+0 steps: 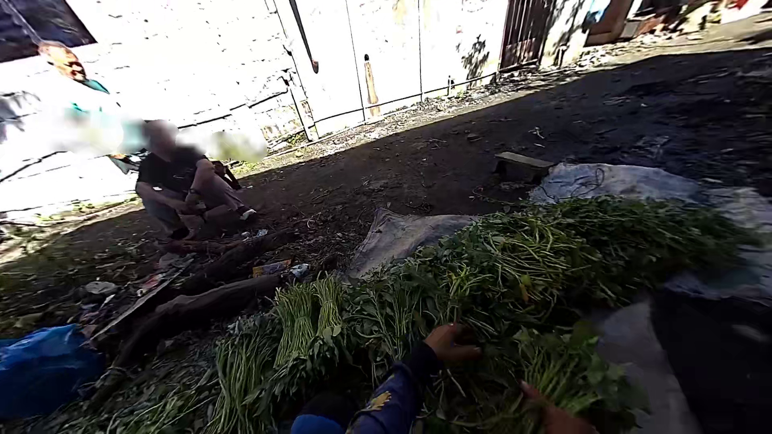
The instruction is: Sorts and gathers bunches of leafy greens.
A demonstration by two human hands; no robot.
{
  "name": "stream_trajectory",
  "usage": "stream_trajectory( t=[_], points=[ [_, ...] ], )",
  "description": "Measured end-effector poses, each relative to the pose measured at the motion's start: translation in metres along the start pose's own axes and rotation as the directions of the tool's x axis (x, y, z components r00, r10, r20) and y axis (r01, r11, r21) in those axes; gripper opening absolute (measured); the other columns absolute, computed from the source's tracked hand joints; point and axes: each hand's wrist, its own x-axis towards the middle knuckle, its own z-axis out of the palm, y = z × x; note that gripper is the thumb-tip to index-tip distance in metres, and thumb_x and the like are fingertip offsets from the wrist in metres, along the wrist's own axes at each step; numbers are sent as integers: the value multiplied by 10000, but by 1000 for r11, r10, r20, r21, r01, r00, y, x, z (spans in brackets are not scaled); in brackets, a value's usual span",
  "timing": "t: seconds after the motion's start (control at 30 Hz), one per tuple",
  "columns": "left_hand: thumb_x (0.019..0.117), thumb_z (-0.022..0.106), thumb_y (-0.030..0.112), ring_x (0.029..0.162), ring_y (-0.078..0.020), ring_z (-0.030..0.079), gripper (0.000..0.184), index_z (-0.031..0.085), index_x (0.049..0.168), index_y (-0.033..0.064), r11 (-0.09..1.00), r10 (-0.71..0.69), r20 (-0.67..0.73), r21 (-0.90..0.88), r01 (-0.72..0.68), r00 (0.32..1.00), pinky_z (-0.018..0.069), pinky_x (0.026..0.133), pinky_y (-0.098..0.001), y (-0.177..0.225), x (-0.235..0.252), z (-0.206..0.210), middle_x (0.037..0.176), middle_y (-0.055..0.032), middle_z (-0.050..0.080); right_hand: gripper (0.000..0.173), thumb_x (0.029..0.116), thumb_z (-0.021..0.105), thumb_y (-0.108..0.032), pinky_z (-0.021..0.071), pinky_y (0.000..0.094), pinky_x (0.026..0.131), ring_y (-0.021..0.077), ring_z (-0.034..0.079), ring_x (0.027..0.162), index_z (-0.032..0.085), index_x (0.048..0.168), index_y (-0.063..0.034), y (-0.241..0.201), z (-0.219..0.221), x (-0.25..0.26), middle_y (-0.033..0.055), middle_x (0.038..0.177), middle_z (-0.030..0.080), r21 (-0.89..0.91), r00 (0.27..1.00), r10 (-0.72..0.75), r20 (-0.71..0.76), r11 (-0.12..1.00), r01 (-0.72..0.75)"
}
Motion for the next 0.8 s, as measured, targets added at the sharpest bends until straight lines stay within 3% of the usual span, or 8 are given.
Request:
stream_trajectory(
  t=[0.1,0.23,0.37,0.5,0.6,0.67,0.7,0.8],
  points=[
    [847,836,275,1380,-388,504,799,476,1481,-52,988,94,154,-139,-73,984,384,1179,-524,2,-33,60,1459,-282,529,681,843,825,-66,561,495,945,312,670,1090,468,1399,103,14,6,12,269,1246,639,151,986,-118,-116,979,135],
    [718,910,272,1292,-361,570,850,528,1379,-100,955,56,-116,-282,-87,992,439,1127,-487,14,-39,105,1354,-296,589,706,815,824,-2,541,446,982,262,637,1152,459,1416,65,8,18,0,223,1297,621,252,993,-102,-59,961,113],
    [786,838,99,1037,-114,698,468,665,1182,-83,805,42,-365,-540,-248,930,564,969,-302,12,-30,112,1122,-139,731,441,835,757,81,607,328,805,174,712,900,573,1235,67,6,18,-4,151,1022,718,376,994,-109,-6,921,103],
    [851,745,115,1029,-81,689,470,607,1231,-125,714,56,-390,-628,-310,919,559,966,-277,10,-34,117,1122,-140,719,416,822,759,102,607,313,817,160,718,886,593,1202,80,5,15,-6,141,993,730,363,992,-126,25,925,108],
    [896,652,177,1033,-60,657,489,557,1268,-126,645,-51,-445,-698,-311,894,534,963,-262,18,-39,123,1133,-124,687,446,793,782,109,610,312,821,160,720,895,594,1197,82,10,16,-7,143,999,731,321,989,-145,33,939,127],
    [931,640,134,938,-47,666,358,577,1188,-107,672,-126,-564,-654,-348,816,558,891,-248,23,-34,125,1028,-90,692,498,771,788,123,601,313,854,160,707,939,582,1223,85,14,18,-8,150,1039,716,300,985,-171,36,942,152],
    [924,661,108,857,-65,670,297,605,1120,-106,752,-149,-627,-574,-324,765,568,829,-262,21,-32,126,940,-89,696,500,771,781,129,598,304,858,154,706,941,577,1226,87,15,19,-9,146,1040,716,299,983,-180,32,940,162],
    [800,730,52,745,-253,677,204,661,908,-106,980,45,-700,-108,-169,713,572,734,-409,-10,-38,123,792,-177,679,461,798,768,127,610,298,826,157,729,901,575,1215,89,16,19,-5,138,988,739,318,982,-187,-9,931,180]
  ],
)
